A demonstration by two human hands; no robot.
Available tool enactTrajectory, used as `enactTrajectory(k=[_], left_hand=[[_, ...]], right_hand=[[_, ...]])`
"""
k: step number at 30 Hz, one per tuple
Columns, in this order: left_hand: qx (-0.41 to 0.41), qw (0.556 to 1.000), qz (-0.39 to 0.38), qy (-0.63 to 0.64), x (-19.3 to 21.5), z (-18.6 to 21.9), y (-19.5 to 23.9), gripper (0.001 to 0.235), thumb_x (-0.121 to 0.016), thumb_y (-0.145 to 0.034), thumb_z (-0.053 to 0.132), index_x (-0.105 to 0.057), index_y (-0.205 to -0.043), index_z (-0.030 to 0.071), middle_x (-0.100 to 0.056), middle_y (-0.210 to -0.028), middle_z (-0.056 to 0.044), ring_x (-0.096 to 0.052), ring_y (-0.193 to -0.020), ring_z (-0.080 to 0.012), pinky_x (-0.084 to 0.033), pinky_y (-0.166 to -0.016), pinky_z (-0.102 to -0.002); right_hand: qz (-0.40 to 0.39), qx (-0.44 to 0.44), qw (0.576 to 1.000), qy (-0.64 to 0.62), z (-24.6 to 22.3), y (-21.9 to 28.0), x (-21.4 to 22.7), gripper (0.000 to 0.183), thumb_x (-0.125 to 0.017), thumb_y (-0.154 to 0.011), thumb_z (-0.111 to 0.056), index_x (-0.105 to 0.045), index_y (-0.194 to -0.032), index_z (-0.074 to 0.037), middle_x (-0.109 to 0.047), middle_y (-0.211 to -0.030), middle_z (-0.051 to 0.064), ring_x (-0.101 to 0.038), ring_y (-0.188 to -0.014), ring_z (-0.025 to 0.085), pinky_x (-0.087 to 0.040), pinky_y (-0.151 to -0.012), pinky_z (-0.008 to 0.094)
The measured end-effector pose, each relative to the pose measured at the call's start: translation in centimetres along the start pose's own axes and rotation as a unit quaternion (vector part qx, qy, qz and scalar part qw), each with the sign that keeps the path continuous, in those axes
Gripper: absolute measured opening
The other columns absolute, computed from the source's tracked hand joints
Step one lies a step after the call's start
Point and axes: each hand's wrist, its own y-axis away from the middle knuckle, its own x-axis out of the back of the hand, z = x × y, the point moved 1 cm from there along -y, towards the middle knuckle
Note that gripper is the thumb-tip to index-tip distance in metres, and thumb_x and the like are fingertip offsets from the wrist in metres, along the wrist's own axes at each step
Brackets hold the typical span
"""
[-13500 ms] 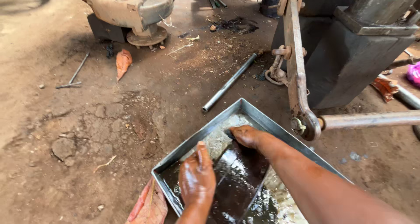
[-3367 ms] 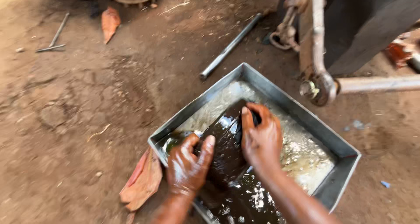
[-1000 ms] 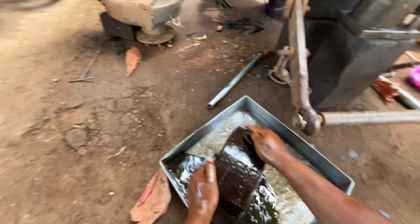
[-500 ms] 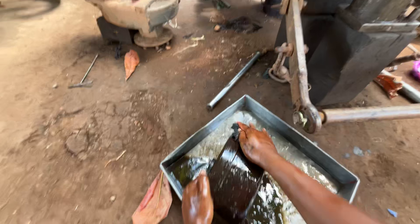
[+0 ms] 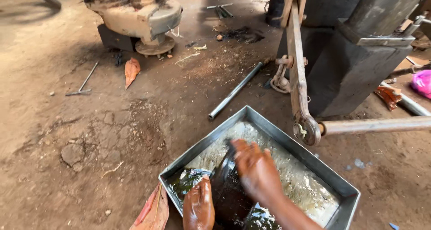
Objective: The person washes a dark rectangular metal part and a cylindrical metal part in a metal tray filled with water. They scrub the surfaces with their hands, rinse the parts, and turn them over to clean different sides.
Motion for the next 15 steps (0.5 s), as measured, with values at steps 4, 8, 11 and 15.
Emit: enactTrajectory(k=[4,8,11,15], left_hand=[[0.048,0.995,-0.057,-0.063,1.8,4.3,0.9,0.078,-0.029,-0.100,0.067,-0.071,-0.108,0.002,-0.068,-0.098,-0.031,-0.065,-0.091,-0.0399,-0.049,-0.088,-0.048],[0.037,0.976,-0.132,-0.169,2.2,10.2,0.4,0.096,-0.038,-0.086,0.083,-0.043,-0.152,0.013,-0.051,-0.148,-0.021,-0.049,-0.138,-0.0372,-0.036,-0.116,-0.045],[-0.077,0.959,-0.130,-0.239,-0.2,14.9,-1.5,0.098,-0.034,-0.084,0.083,-0.048,-0.150,0.012,-0.062,-0.136,-0.023,-0.059,-0.128,-0.0416,-0.046,-0.107,-0.049],[-0.090,0.934,-0.157,-0.308,-1.9,16.4,-2.7,0.091,-0.031,-0.089,0.083,-0.064,-0.136,0.012,-0.065,-0.131,-0.024,-0.061,-0.125,-0.0406,-0.046,-0.106,-0.051]], right_hand=[[0.233,-0.029,0.622,0.747,-2.8,-1.5,0.3,0.050,-0.047,-0.102,-0.043,-0.063,-0.145,-0.024,-0.076,-0.121,0.025,-0.075,-0.107,0.035,-0.058,-0.094,0.039],[0.234,0.077,0.597,0.764,-2.2,-1.5,-0.1,0.047,-0.053,-0.096,-0.039,-0.067,-0.136,-0.021,-0.062,-0.134,0.022,-0.062,-0.119,0.038,-0.048,-0.104,0.043],[0.203,0.100,0.597,0.769,-1.5,-0.1,-2.3,0.044,-0.051,-0.095,-0.034,-0.069,-0.134,-0.021,-0.061,-0.141,0.015,-0.050,-0.140,0.033,-0.042,-0.113,0.043],[0.128,0.167,0.476,0.854,-1.5,4.5,-5.5,0.044,-0.050,-0.095,-0.029,-0.064,-0.133,-0.011,-0.053,-0.151,0.013,-0.043,-0.145,0.034,-0.029,-0.120,0.048]])
